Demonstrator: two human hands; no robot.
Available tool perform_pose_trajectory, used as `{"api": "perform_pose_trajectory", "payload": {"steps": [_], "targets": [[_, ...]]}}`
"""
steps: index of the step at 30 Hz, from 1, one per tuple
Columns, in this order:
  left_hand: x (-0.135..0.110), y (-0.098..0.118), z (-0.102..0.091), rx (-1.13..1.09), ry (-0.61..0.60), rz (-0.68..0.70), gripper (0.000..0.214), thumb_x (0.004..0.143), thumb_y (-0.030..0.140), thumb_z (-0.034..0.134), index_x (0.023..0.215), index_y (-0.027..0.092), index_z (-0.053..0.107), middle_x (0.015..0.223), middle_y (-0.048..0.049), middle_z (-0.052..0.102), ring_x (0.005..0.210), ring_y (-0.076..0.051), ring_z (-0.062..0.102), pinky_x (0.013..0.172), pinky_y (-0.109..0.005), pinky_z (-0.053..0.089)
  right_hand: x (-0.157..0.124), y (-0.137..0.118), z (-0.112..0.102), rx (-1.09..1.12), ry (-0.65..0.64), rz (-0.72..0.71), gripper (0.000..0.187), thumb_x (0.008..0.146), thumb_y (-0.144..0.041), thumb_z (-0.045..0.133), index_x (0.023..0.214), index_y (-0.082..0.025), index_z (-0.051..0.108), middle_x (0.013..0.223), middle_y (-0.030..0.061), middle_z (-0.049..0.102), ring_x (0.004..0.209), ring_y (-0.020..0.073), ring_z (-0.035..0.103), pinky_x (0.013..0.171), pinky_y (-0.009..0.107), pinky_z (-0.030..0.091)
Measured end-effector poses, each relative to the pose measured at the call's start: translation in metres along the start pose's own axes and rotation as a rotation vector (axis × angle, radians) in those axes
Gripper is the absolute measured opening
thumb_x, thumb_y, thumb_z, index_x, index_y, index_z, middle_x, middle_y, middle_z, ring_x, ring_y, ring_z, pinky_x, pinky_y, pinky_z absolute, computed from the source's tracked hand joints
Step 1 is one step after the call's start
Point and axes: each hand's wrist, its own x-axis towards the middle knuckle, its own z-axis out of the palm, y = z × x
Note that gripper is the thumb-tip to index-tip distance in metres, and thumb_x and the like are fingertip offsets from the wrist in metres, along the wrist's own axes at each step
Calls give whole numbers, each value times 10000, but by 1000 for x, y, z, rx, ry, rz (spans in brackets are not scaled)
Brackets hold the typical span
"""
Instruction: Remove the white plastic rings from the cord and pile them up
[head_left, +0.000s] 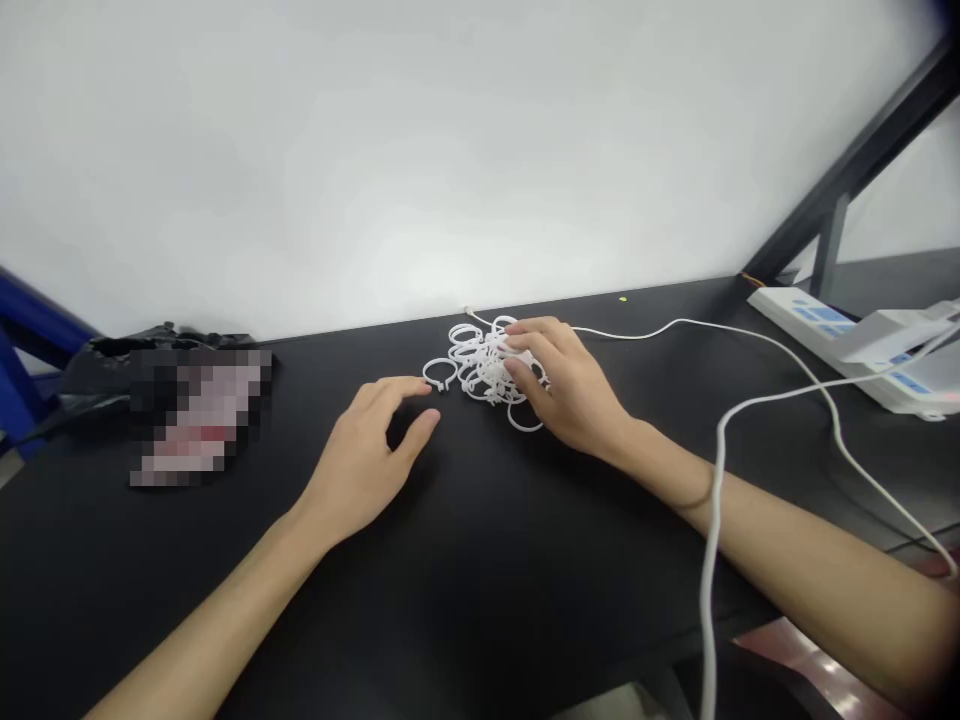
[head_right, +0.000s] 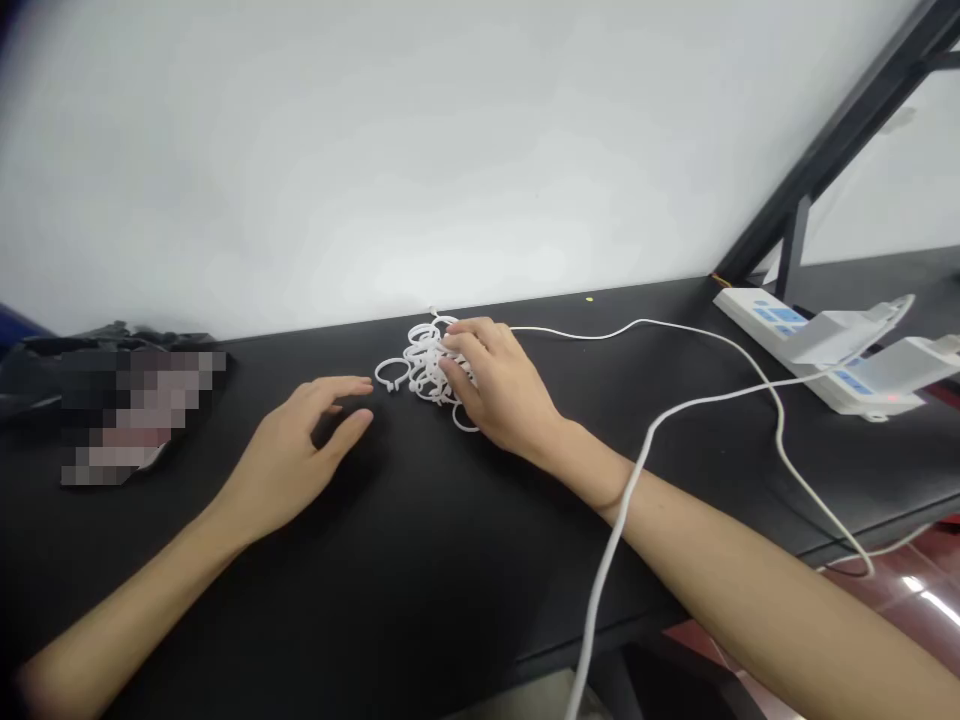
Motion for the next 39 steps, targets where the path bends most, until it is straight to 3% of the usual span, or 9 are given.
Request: {"api": "perform_pose_trajectory", "payload": {"steps": [3,6,12,18,23,27,32,35,39], "targets": [[0,-2,5,132,-12,98,333,956,425,445,1191,227,573,1308,-62,576,1247,-251,475,1068,-428,378,0,10,6,-114,-86,47,395,941,-367,547,1229,-96,556,1314,188,569,1202,308,514,1027,482,430],[-1,-4,8,165,-35,99,332,960,413,441,1203,218,556,1329,-73,557,1276,-247,451,1083,-445,372,-1,10,11,-119,-201,72,506,916,-412,579,1314,-108,509,1346,169,565,1234,330,507,1026,509,443],[0,-11,11,208,-45,96,366,957,423,455,1252,220,529,1382,-78,513,1311,-252,431,1104,-468,369,-1,-1,10,-12,-279,39,534,918,-366,579,1363,-110,432,1368,166,564,1283,298,506,1051,493,451],[-2,-16,16,245,-33,121,427,945,453,478,1314,238,493,1413,-72,494,1339,-257,418,1109,-468,384,0,-6,10,-9,-335,-82,574,910,-471,581,1367,-139,482,1401,145,546,1327,299,466,1115,498,393],[-3,-16,15,269,-82,139,448,945,488,465,1312,234,507,1439,-79,480,1357,-275,397,1116,-507,366,-1,-1,13,-163,-340,37,652,946,-553,465,1422,-107,465,1476,154,472,1417,341,340,1166,527,306],[-4,-15,15,304,-122,149,461,948,491,458,1327,233,501,1462,-76,455,1365,-274,379,1122,-520,353,-2,2,14,-206,-387,100,935,807,-732,528,1471,-88,393,1517,184,405,1446,396,261,1178,571,251],[-4,-17,14,314,-131,174,448,953,471,455,1332,235,491,1464,-72,446,1367,-271,371,1122,-521,351,-3,-4,13,-151,-429,65,1167,654,-826,598,1509,-88,303,1540,203,353,1453,416,229,1182,595,225],[-4,-16,14,306,-125,176,439,949,468,462,1322,239,493,1456,-72,445,1354,-275,385,1114,-525,361,-3,-9,10,-121,-399,9,1112,677,-762,653,1511,-118,297,1543,193,347,1448,384,263,1189,568,234],[-4,-15,14,294,-111,175,435,952,467,455,1321,239,485,1447,-70,444,1337,-270,396,1102,-509,383,-2,-10,9,-75,-384,-100,723,822,-618,628,1402,-214,479,1508,131,418,1402,311,369,1154,515,330]]}}
